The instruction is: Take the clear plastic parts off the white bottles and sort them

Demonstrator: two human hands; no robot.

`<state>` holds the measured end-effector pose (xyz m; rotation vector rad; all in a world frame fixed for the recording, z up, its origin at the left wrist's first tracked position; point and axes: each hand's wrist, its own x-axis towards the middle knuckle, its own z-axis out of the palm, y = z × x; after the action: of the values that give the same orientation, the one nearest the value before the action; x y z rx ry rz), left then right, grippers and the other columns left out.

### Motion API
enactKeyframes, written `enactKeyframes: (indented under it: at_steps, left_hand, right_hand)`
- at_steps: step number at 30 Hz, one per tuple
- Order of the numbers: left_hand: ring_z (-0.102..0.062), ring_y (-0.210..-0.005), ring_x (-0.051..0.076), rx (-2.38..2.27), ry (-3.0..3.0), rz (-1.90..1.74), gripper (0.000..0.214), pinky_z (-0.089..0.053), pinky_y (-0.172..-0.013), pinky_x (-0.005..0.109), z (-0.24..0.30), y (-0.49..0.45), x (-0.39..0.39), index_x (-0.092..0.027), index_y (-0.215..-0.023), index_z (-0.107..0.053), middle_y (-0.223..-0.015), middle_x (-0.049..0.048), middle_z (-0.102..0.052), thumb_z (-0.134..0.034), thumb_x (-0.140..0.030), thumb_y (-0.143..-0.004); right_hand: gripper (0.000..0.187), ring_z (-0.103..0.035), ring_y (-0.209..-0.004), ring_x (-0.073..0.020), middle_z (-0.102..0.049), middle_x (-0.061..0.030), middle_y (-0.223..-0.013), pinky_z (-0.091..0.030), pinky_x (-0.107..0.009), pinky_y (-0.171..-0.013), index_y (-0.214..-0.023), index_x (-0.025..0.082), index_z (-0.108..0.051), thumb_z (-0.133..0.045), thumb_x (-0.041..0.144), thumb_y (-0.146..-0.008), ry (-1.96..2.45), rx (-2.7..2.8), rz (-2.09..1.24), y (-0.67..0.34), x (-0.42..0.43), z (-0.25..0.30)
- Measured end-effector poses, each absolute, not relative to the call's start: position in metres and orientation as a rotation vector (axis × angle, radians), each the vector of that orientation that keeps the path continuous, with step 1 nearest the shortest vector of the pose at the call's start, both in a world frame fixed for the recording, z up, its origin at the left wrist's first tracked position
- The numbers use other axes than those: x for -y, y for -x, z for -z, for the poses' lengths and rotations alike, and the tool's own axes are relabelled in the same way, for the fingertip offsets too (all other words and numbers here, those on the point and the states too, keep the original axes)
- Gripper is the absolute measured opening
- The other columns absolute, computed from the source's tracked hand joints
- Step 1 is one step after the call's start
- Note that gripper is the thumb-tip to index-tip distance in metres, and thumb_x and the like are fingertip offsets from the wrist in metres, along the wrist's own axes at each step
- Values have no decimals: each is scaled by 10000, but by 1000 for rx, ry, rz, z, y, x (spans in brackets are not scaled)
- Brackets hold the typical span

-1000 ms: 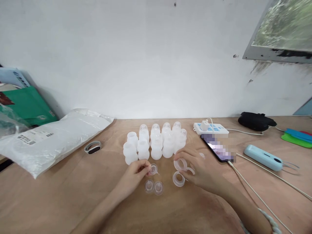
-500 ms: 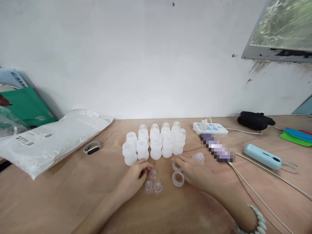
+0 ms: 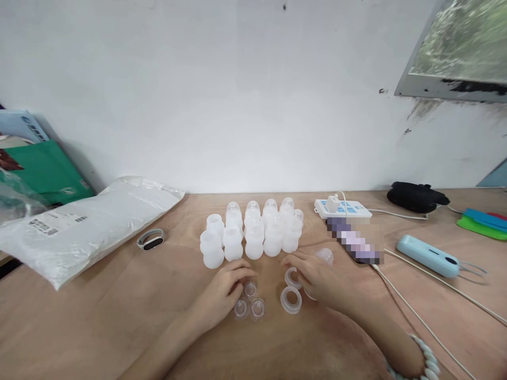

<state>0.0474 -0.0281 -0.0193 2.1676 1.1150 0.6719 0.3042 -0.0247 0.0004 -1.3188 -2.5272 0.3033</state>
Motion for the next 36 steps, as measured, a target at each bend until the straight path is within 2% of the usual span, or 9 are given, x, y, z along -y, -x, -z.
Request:
enactKeyframes:
  at_steps: [7, 11, 17, 21, 24, 28, 31, 33, 36]
  left_hand:
    - [-594, -1031, 286, -1517, -2441, -1135, 308, -455, -938, 412, -33, -46, 10, -159, -1126, -644, -1098, 121, -660, -399, -204, -945]
    - [-484, -1238, 362, -1905, -2404, -846, 434, -370, -1044, 493, -61, -43, -31, -139, -1302, -547, -1346, 157, -599, -516, -305, -902]
    - [-638, -1014, 329, -1898, -2385, -705, 290, -427, -933, 437, -78, -43, -60, -170, -1071, -693, -1046, 109, -745, -606, -336, -849]
    - [-597, -1112, 291, -1825, -2441, -1051, 301, -356, -1034, 461, -108, -46, -38, -190, -1165, -639, -1124, 70, -711, -561, -314, -901]
    - [-578, -1151, 264, -1525, -2530, -1342, 319, -393, -1026, 437, -127, -50, -9, -229, -1233, -583, -1230, 50, -655, -535, -336, -937]
    - [-632, -996, 248, -1232, -2847, -993, 390, -488, -880, 389, -109, -66, 26, -270, -1366, -513, -1169, 66, -635, -538, -334, -982]
    - [-653, -872, 229, -1103, -3151, -733, 400, -473, -858, 397, -73, -82, 39, -208, -1398, -466, -1066, 73, -674, -524, -227, -1003]
    - [-662, -851, 245, -1105, -3229, -751, 412, -461, -822, 399, -54, -89, 43, -137, -1401, -433, -1026, 91, -699, -520, -240, -1012]
    - [-677, -938, 280, -1077, -3195, -771, 589, -459, -837, 411, -42, -88, 47, -93, -1380, -427, -1116, 142, -709, -637, -424, -942]
  right_hand:
    - [350, -654, -911, -235, -723, -81, -967, -499, -343, -784, -984, 167, -661, -484, -49, -773, 1234, 2436, -218, -299, 25, -3]
    - [312, -650, -867, -239, -717, -76, -897, -500, -361, -769, -929, 179, -653, -465, -31, -796, 1182, 2384, -144, -300, 26, -3]
    - [274, -641, -810, -233, -703, -69, -839, -490, -356, -726, -880, 193, -629, -450, -8, -828, 1097, 2319, -72, -303, 26, -5]
    - [247, -638, -797, -231, -693, -69, -821, -476, -356, -723, -864, 200, -606, -436, 21, -875, 1054, 2257, -58, -304, 26, -7]
    - [214, -637, -783, -216, -689, -54, -813, -472, -338, -710, -873, 207, -589, -435, 65, -917, 1038, 2195, -83, -304, 31, -12]
    - [143, -635, -777, -181, -698, -28, -886, -480, -302, -711, -1097, 231, -563, -480, 220, -981, 982, 1990, -426, -298, 44, -18]
    - [351, -608, -745, -172, -675, -5, -889, -482, -284, -673, -1279, 245, -458, -547, 371, -964, 896, 1894, -714, -290, 53, -18]
    - [312, -575, -691, -162, -645, 12, -826, -455, -271, -622, -1193, 239, -497, -582, 402, -940, 938, 1870, -793, -284, 57, -16]
    - [162, -546, -639, -141, -598, 32, -741, -423, -252, -581, -1006, 232, -543, -558, 385, -955, 1049, 1775, -890, -280, 58, -13]
